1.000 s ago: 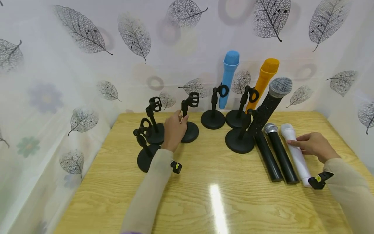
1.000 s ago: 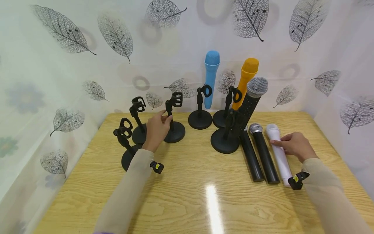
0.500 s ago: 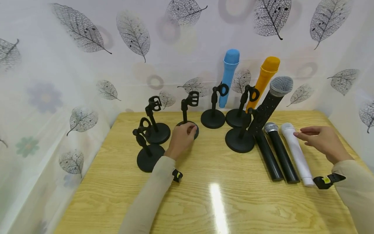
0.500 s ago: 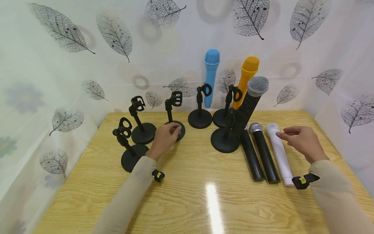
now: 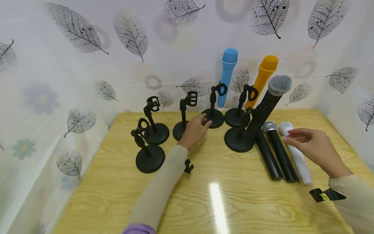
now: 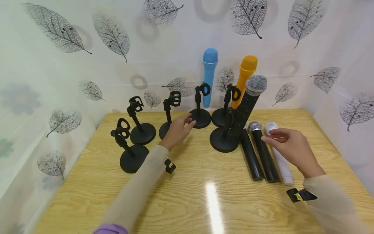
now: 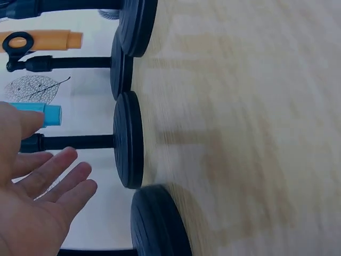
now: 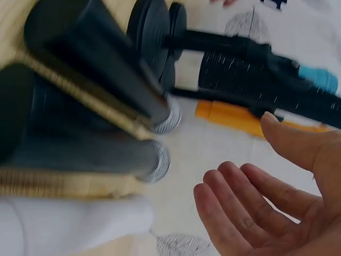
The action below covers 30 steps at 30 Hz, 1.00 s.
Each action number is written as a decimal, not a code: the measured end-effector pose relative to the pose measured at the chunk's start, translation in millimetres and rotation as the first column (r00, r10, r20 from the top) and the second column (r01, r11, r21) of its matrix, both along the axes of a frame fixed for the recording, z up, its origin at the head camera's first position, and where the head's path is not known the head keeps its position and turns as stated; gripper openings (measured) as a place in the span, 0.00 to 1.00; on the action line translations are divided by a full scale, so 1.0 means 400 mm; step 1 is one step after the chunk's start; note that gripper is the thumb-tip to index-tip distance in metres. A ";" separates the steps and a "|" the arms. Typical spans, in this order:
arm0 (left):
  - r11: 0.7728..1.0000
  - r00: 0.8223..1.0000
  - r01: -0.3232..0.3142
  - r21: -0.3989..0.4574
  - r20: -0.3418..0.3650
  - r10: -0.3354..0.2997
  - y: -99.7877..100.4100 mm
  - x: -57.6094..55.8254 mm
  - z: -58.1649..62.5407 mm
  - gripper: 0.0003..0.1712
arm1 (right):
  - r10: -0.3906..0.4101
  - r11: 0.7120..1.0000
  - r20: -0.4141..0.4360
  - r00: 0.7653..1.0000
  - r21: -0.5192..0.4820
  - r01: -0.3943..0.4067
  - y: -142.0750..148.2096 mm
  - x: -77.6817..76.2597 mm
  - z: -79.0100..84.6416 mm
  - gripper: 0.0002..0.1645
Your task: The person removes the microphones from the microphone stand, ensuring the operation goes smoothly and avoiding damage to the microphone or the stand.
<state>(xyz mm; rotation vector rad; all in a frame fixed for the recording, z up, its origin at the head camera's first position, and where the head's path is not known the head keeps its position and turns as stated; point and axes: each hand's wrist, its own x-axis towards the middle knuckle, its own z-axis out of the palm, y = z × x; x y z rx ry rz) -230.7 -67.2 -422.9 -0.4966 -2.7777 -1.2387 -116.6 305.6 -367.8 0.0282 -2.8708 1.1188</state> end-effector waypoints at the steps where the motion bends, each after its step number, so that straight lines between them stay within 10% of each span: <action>1: 1.000 1.000 -0.004 -0.010 -0.002 0.004 0.008 -0.008 0.000 0.31 | 0.002 1.000 -0.013 1.000 -0.007 -0.002 -0.009 0.007 0.002 0.29; 13: 0.993 0.998 -0.051 0.110 0.035 0.047 0.071 -0.084 0.017 0.33 | 0.081 0.995 -0.136 0.987 -0.051 -0.089 -0.123 0.065 -0.016 0.20; 30: 0.933 0.991 -0.096 0.347 0.123 0.056 0.126 -0.156 0.069 0.31 | 0.272 0.949 -0.062 0.960 -0.149 -0.279 -0.247 0.083 -0.074 0.14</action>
